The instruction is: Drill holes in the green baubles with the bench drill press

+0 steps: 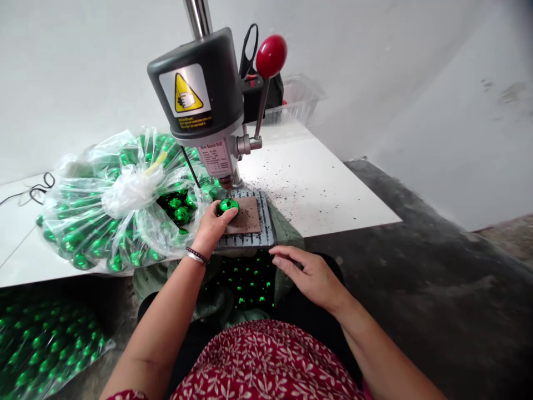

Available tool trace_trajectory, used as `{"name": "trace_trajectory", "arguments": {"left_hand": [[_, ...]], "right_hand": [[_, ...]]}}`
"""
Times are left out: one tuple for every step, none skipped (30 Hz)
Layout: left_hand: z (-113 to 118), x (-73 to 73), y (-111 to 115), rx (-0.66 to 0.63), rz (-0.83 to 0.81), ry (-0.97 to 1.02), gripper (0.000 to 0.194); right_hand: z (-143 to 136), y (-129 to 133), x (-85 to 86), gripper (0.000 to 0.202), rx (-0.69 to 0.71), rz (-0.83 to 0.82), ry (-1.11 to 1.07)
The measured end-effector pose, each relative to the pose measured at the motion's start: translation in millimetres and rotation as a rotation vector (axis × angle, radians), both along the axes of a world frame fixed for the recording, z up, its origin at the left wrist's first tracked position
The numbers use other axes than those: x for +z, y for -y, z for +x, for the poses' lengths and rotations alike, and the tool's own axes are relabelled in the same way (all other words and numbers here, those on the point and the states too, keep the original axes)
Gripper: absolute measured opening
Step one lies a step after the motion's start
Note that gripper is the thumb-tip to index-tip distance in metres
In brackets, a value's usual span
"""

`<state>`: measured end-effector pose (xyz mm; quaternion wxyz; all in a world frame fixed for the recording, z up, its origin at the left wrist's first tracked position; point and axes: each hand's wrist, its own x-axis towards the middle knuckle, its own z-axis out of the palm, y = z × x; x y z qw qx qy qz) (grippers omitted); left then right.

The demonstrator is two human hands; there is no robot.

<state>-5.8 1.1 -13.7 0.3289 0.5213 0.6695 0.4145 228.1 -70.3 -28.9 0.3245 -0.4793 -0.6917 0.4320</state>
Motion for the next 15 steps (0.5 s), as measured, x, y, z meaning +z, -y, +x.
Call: {"name": "trace_trajectory", "arguments": {"left_hand": [[0.3,-0.3,-0.5,-0.010,0.005,-0.014,0.040],[0.6,-0.4,-0.9,-0.015,0.011,-0.027,0.039],[1.1,-0.1,-1.2,-0.014,0.018,-0.045,0.038],[1.8,0.6,-1.2,-0.012,0.021,-0.067,0.038],[3.0,1.9,-1.0,-0.008,0.019,-0.094,0.038],[4.6,3.8,-0.4,-0.005,0.013,-0.129,0.039],[6.6,6.1,0.7,-0.002,0.004,-0.174,0.041],[8.8,8.8,2.1,0.002,-0.005,-0.232,0.044],[11.0,11.7,3.8,0.002,-0.014,-0.304,0.047],[12.8,14.6,5.5,-0.003,-0.019,-0.379,0.048],[14.1,17.1,7.1,-0.011,-0.021,-0.448,0.048],[14.4,19.2,8.0,-0.021,-0.024,-0.497,0.046],[13.7,20.6,8.2,-0.031,-0.031,-0.518,0.045],[11.9,21.3,7.5,-0.040,-0.040,-0.510,0.044],[9.1,21.5,5.8,-0.051,-0.053,-0.479,0.043]], "right_hand": [[0.9,0.1,-0.4,0.032,-0.002,-0.002,-0.001],[1.6,0.2,-0.7,0.032,-0.004,-0.004,-0.001],[2.3,0.5,-1.0,0.032,-0.006,-0.006,-0.001],[3.0,0.8,-1.3,0.032,-0.008,-0.006,-0.001],[3.7,1.1,-1.5,0.032,-0.010,-0.005,-0.001],[4.4,1.5,-1.8,0.032,-0.013,-0.004,-0.001],[5.2,1.9,-2.1,0.032,-0.017,-0.002,0.000],[6.0,2.2,-2.3,0.032,-0.019,0.001,0.001],[7.0,2.5,-2.5,0.032,-0.021,0.004,0.003],[8.0,2.7,-2.8,0.032,-0.020,0.007,0.006],[8.9,2.8,-3.0,0.032,-0.018,0.007,0.011],[9.8,2.8,-3.3,0.032,-0.016,0.004,0.017],[10.5,2.7,-3.7,0.033,-0.015,-0.001,0.024],[11.0,2.5,-4.1,0.033,-0.013,-0.008,0.031],[11.2,2.1,-4.6,0.033,-0.011,-0.016,0.039]]}}
